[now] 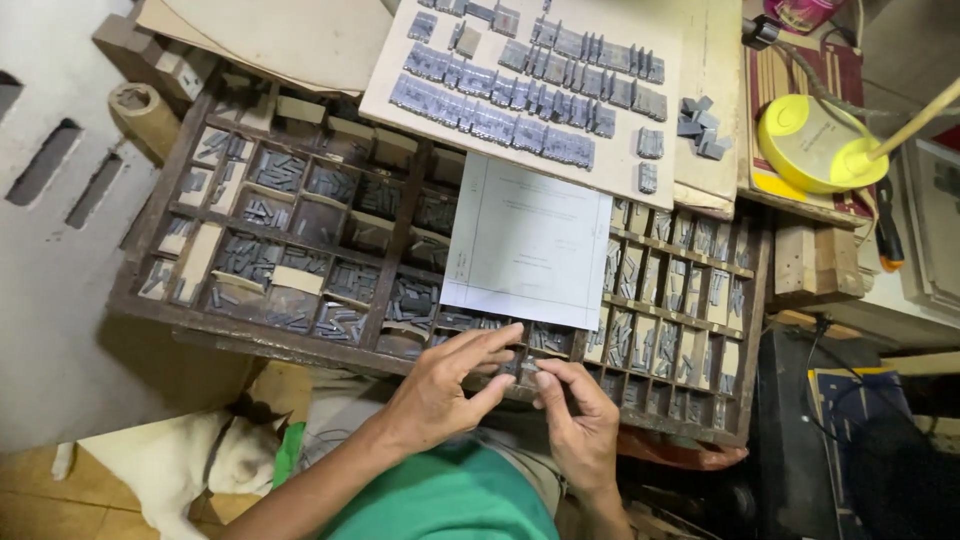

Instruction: Manually picking metal type characters from a case and arranging them on a layout board for printing.

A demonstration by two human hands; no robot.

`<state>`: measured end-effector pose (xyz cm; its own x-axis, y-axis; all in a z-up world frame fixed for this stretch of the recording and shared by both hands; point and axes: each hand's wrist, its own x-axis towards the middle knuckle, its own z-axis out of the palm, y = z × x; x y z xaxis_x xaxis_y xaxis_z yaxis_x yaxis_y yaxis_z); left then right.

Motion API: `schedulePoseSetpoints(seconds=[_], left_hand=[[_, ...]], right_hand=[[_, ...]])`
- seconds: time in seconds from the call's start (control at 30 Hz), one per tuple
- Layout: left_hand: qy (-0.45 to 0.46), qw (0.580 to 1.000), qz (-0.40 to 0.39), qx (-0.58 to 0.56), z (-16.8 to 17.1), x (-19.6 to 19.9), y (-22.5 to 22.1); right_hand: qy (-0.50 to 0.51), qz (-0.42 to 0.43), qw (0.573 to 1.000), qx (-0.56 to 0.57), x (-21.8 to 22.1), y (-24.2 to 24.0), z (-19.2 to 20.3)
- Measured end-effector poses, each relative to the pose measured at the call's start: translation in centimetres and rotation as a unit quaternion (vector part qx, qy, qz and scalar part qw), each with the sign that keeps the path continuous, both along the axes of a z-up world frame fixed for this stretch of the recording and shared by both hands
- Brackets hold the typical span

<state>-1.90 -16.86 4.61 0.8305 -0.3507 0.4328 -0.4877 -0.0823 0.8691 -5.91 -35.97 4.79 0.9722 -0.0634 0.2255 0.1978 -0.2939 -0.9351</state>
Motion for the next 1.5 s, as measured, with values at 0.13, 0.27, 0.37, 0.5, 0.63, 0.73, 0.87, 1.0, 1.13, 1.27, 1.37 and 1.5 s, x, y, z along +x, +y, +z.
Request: schedulePoseSetpoints(seconds=[0.13, 0.27, 0.37, 0.5, 0.63, 0.73, 0.87, 1.0, 1.13, 1.27, 1.37, 1.5], left_hand=[[-0.053, 0.997, 0.026, 0.052, -0.6, 0.0, 0.2], [-0.225, 0.969, 0.032, 0.097, 0.1, -0.2, 0.1], [-0.289, 0.944, 0.024, 0.155, 0.3, -0.7, 0.0], [-0.308, 0.93, 0.022, 0.2, -1.5, -0.7, -0.1], [-0.254, 0.951, 0.007, 0.177, -4.3, 0.3, 0.4], [-0.21, 0.965, 0.036, 0.153, -5.9, 1.8, 1.6], [-0.12, 0.986, 0.062, 0.094, -6.3, 2.6, 2.3], [-0.135, 0.983, 0.083, 0.098, -6.0, 2.2, 1.7], [-0.151, 0.981, 0.081, 0.089, -5.6, 1.9, 1.7], [-0.148, 0.983, 0.07, 0.08, -6.0, 1.9, 1.5], [-0.097, 0.99, 0.082, 0.058, -4.5, 1.8, 1.3], [-0.057, 0.997, 0.053, 0.002, -7.3, 1.0, -0.3]], right_hand=[[0.039, -0.031, 0.998, 0.039, -0.2, -0.3, -0.8], [0.018, -0.022, 0.999, -0.04, -0.2, 0.4, -0.2], [-0.007, -0.017, 0.998, -0.059, -0.6, 1.0, -0.7], [0.056, -0.065, 0.995, -0.048, -1.3, 0.9, -1.7], [0.064, -0.056, 0.993, -0.083, -1.0, -1.6, -1.9], [0.047, -0.121, 0.969, -0.208, -0.2, -7.4, -3.9], [0.063, -0.186, 0.918, -0.343, 1.0, -15.3, -6.5], [0.063, -0.143, 0.924, -0.348, 2.7, -14.9, -4.2], [0.164, -0.129, 0.887, -0.411, 4.3, -15.5, -4.7], [0.222, -0.111, 0.889, -0.384, 4.1, -18.0, -6.3], [0.213, -0.147, 0.899, -0.354, 4.2, -15.8, -3.1], [0.192, -0.202, 0.939, -0.203, 2.6, -10.6, -0.6]])
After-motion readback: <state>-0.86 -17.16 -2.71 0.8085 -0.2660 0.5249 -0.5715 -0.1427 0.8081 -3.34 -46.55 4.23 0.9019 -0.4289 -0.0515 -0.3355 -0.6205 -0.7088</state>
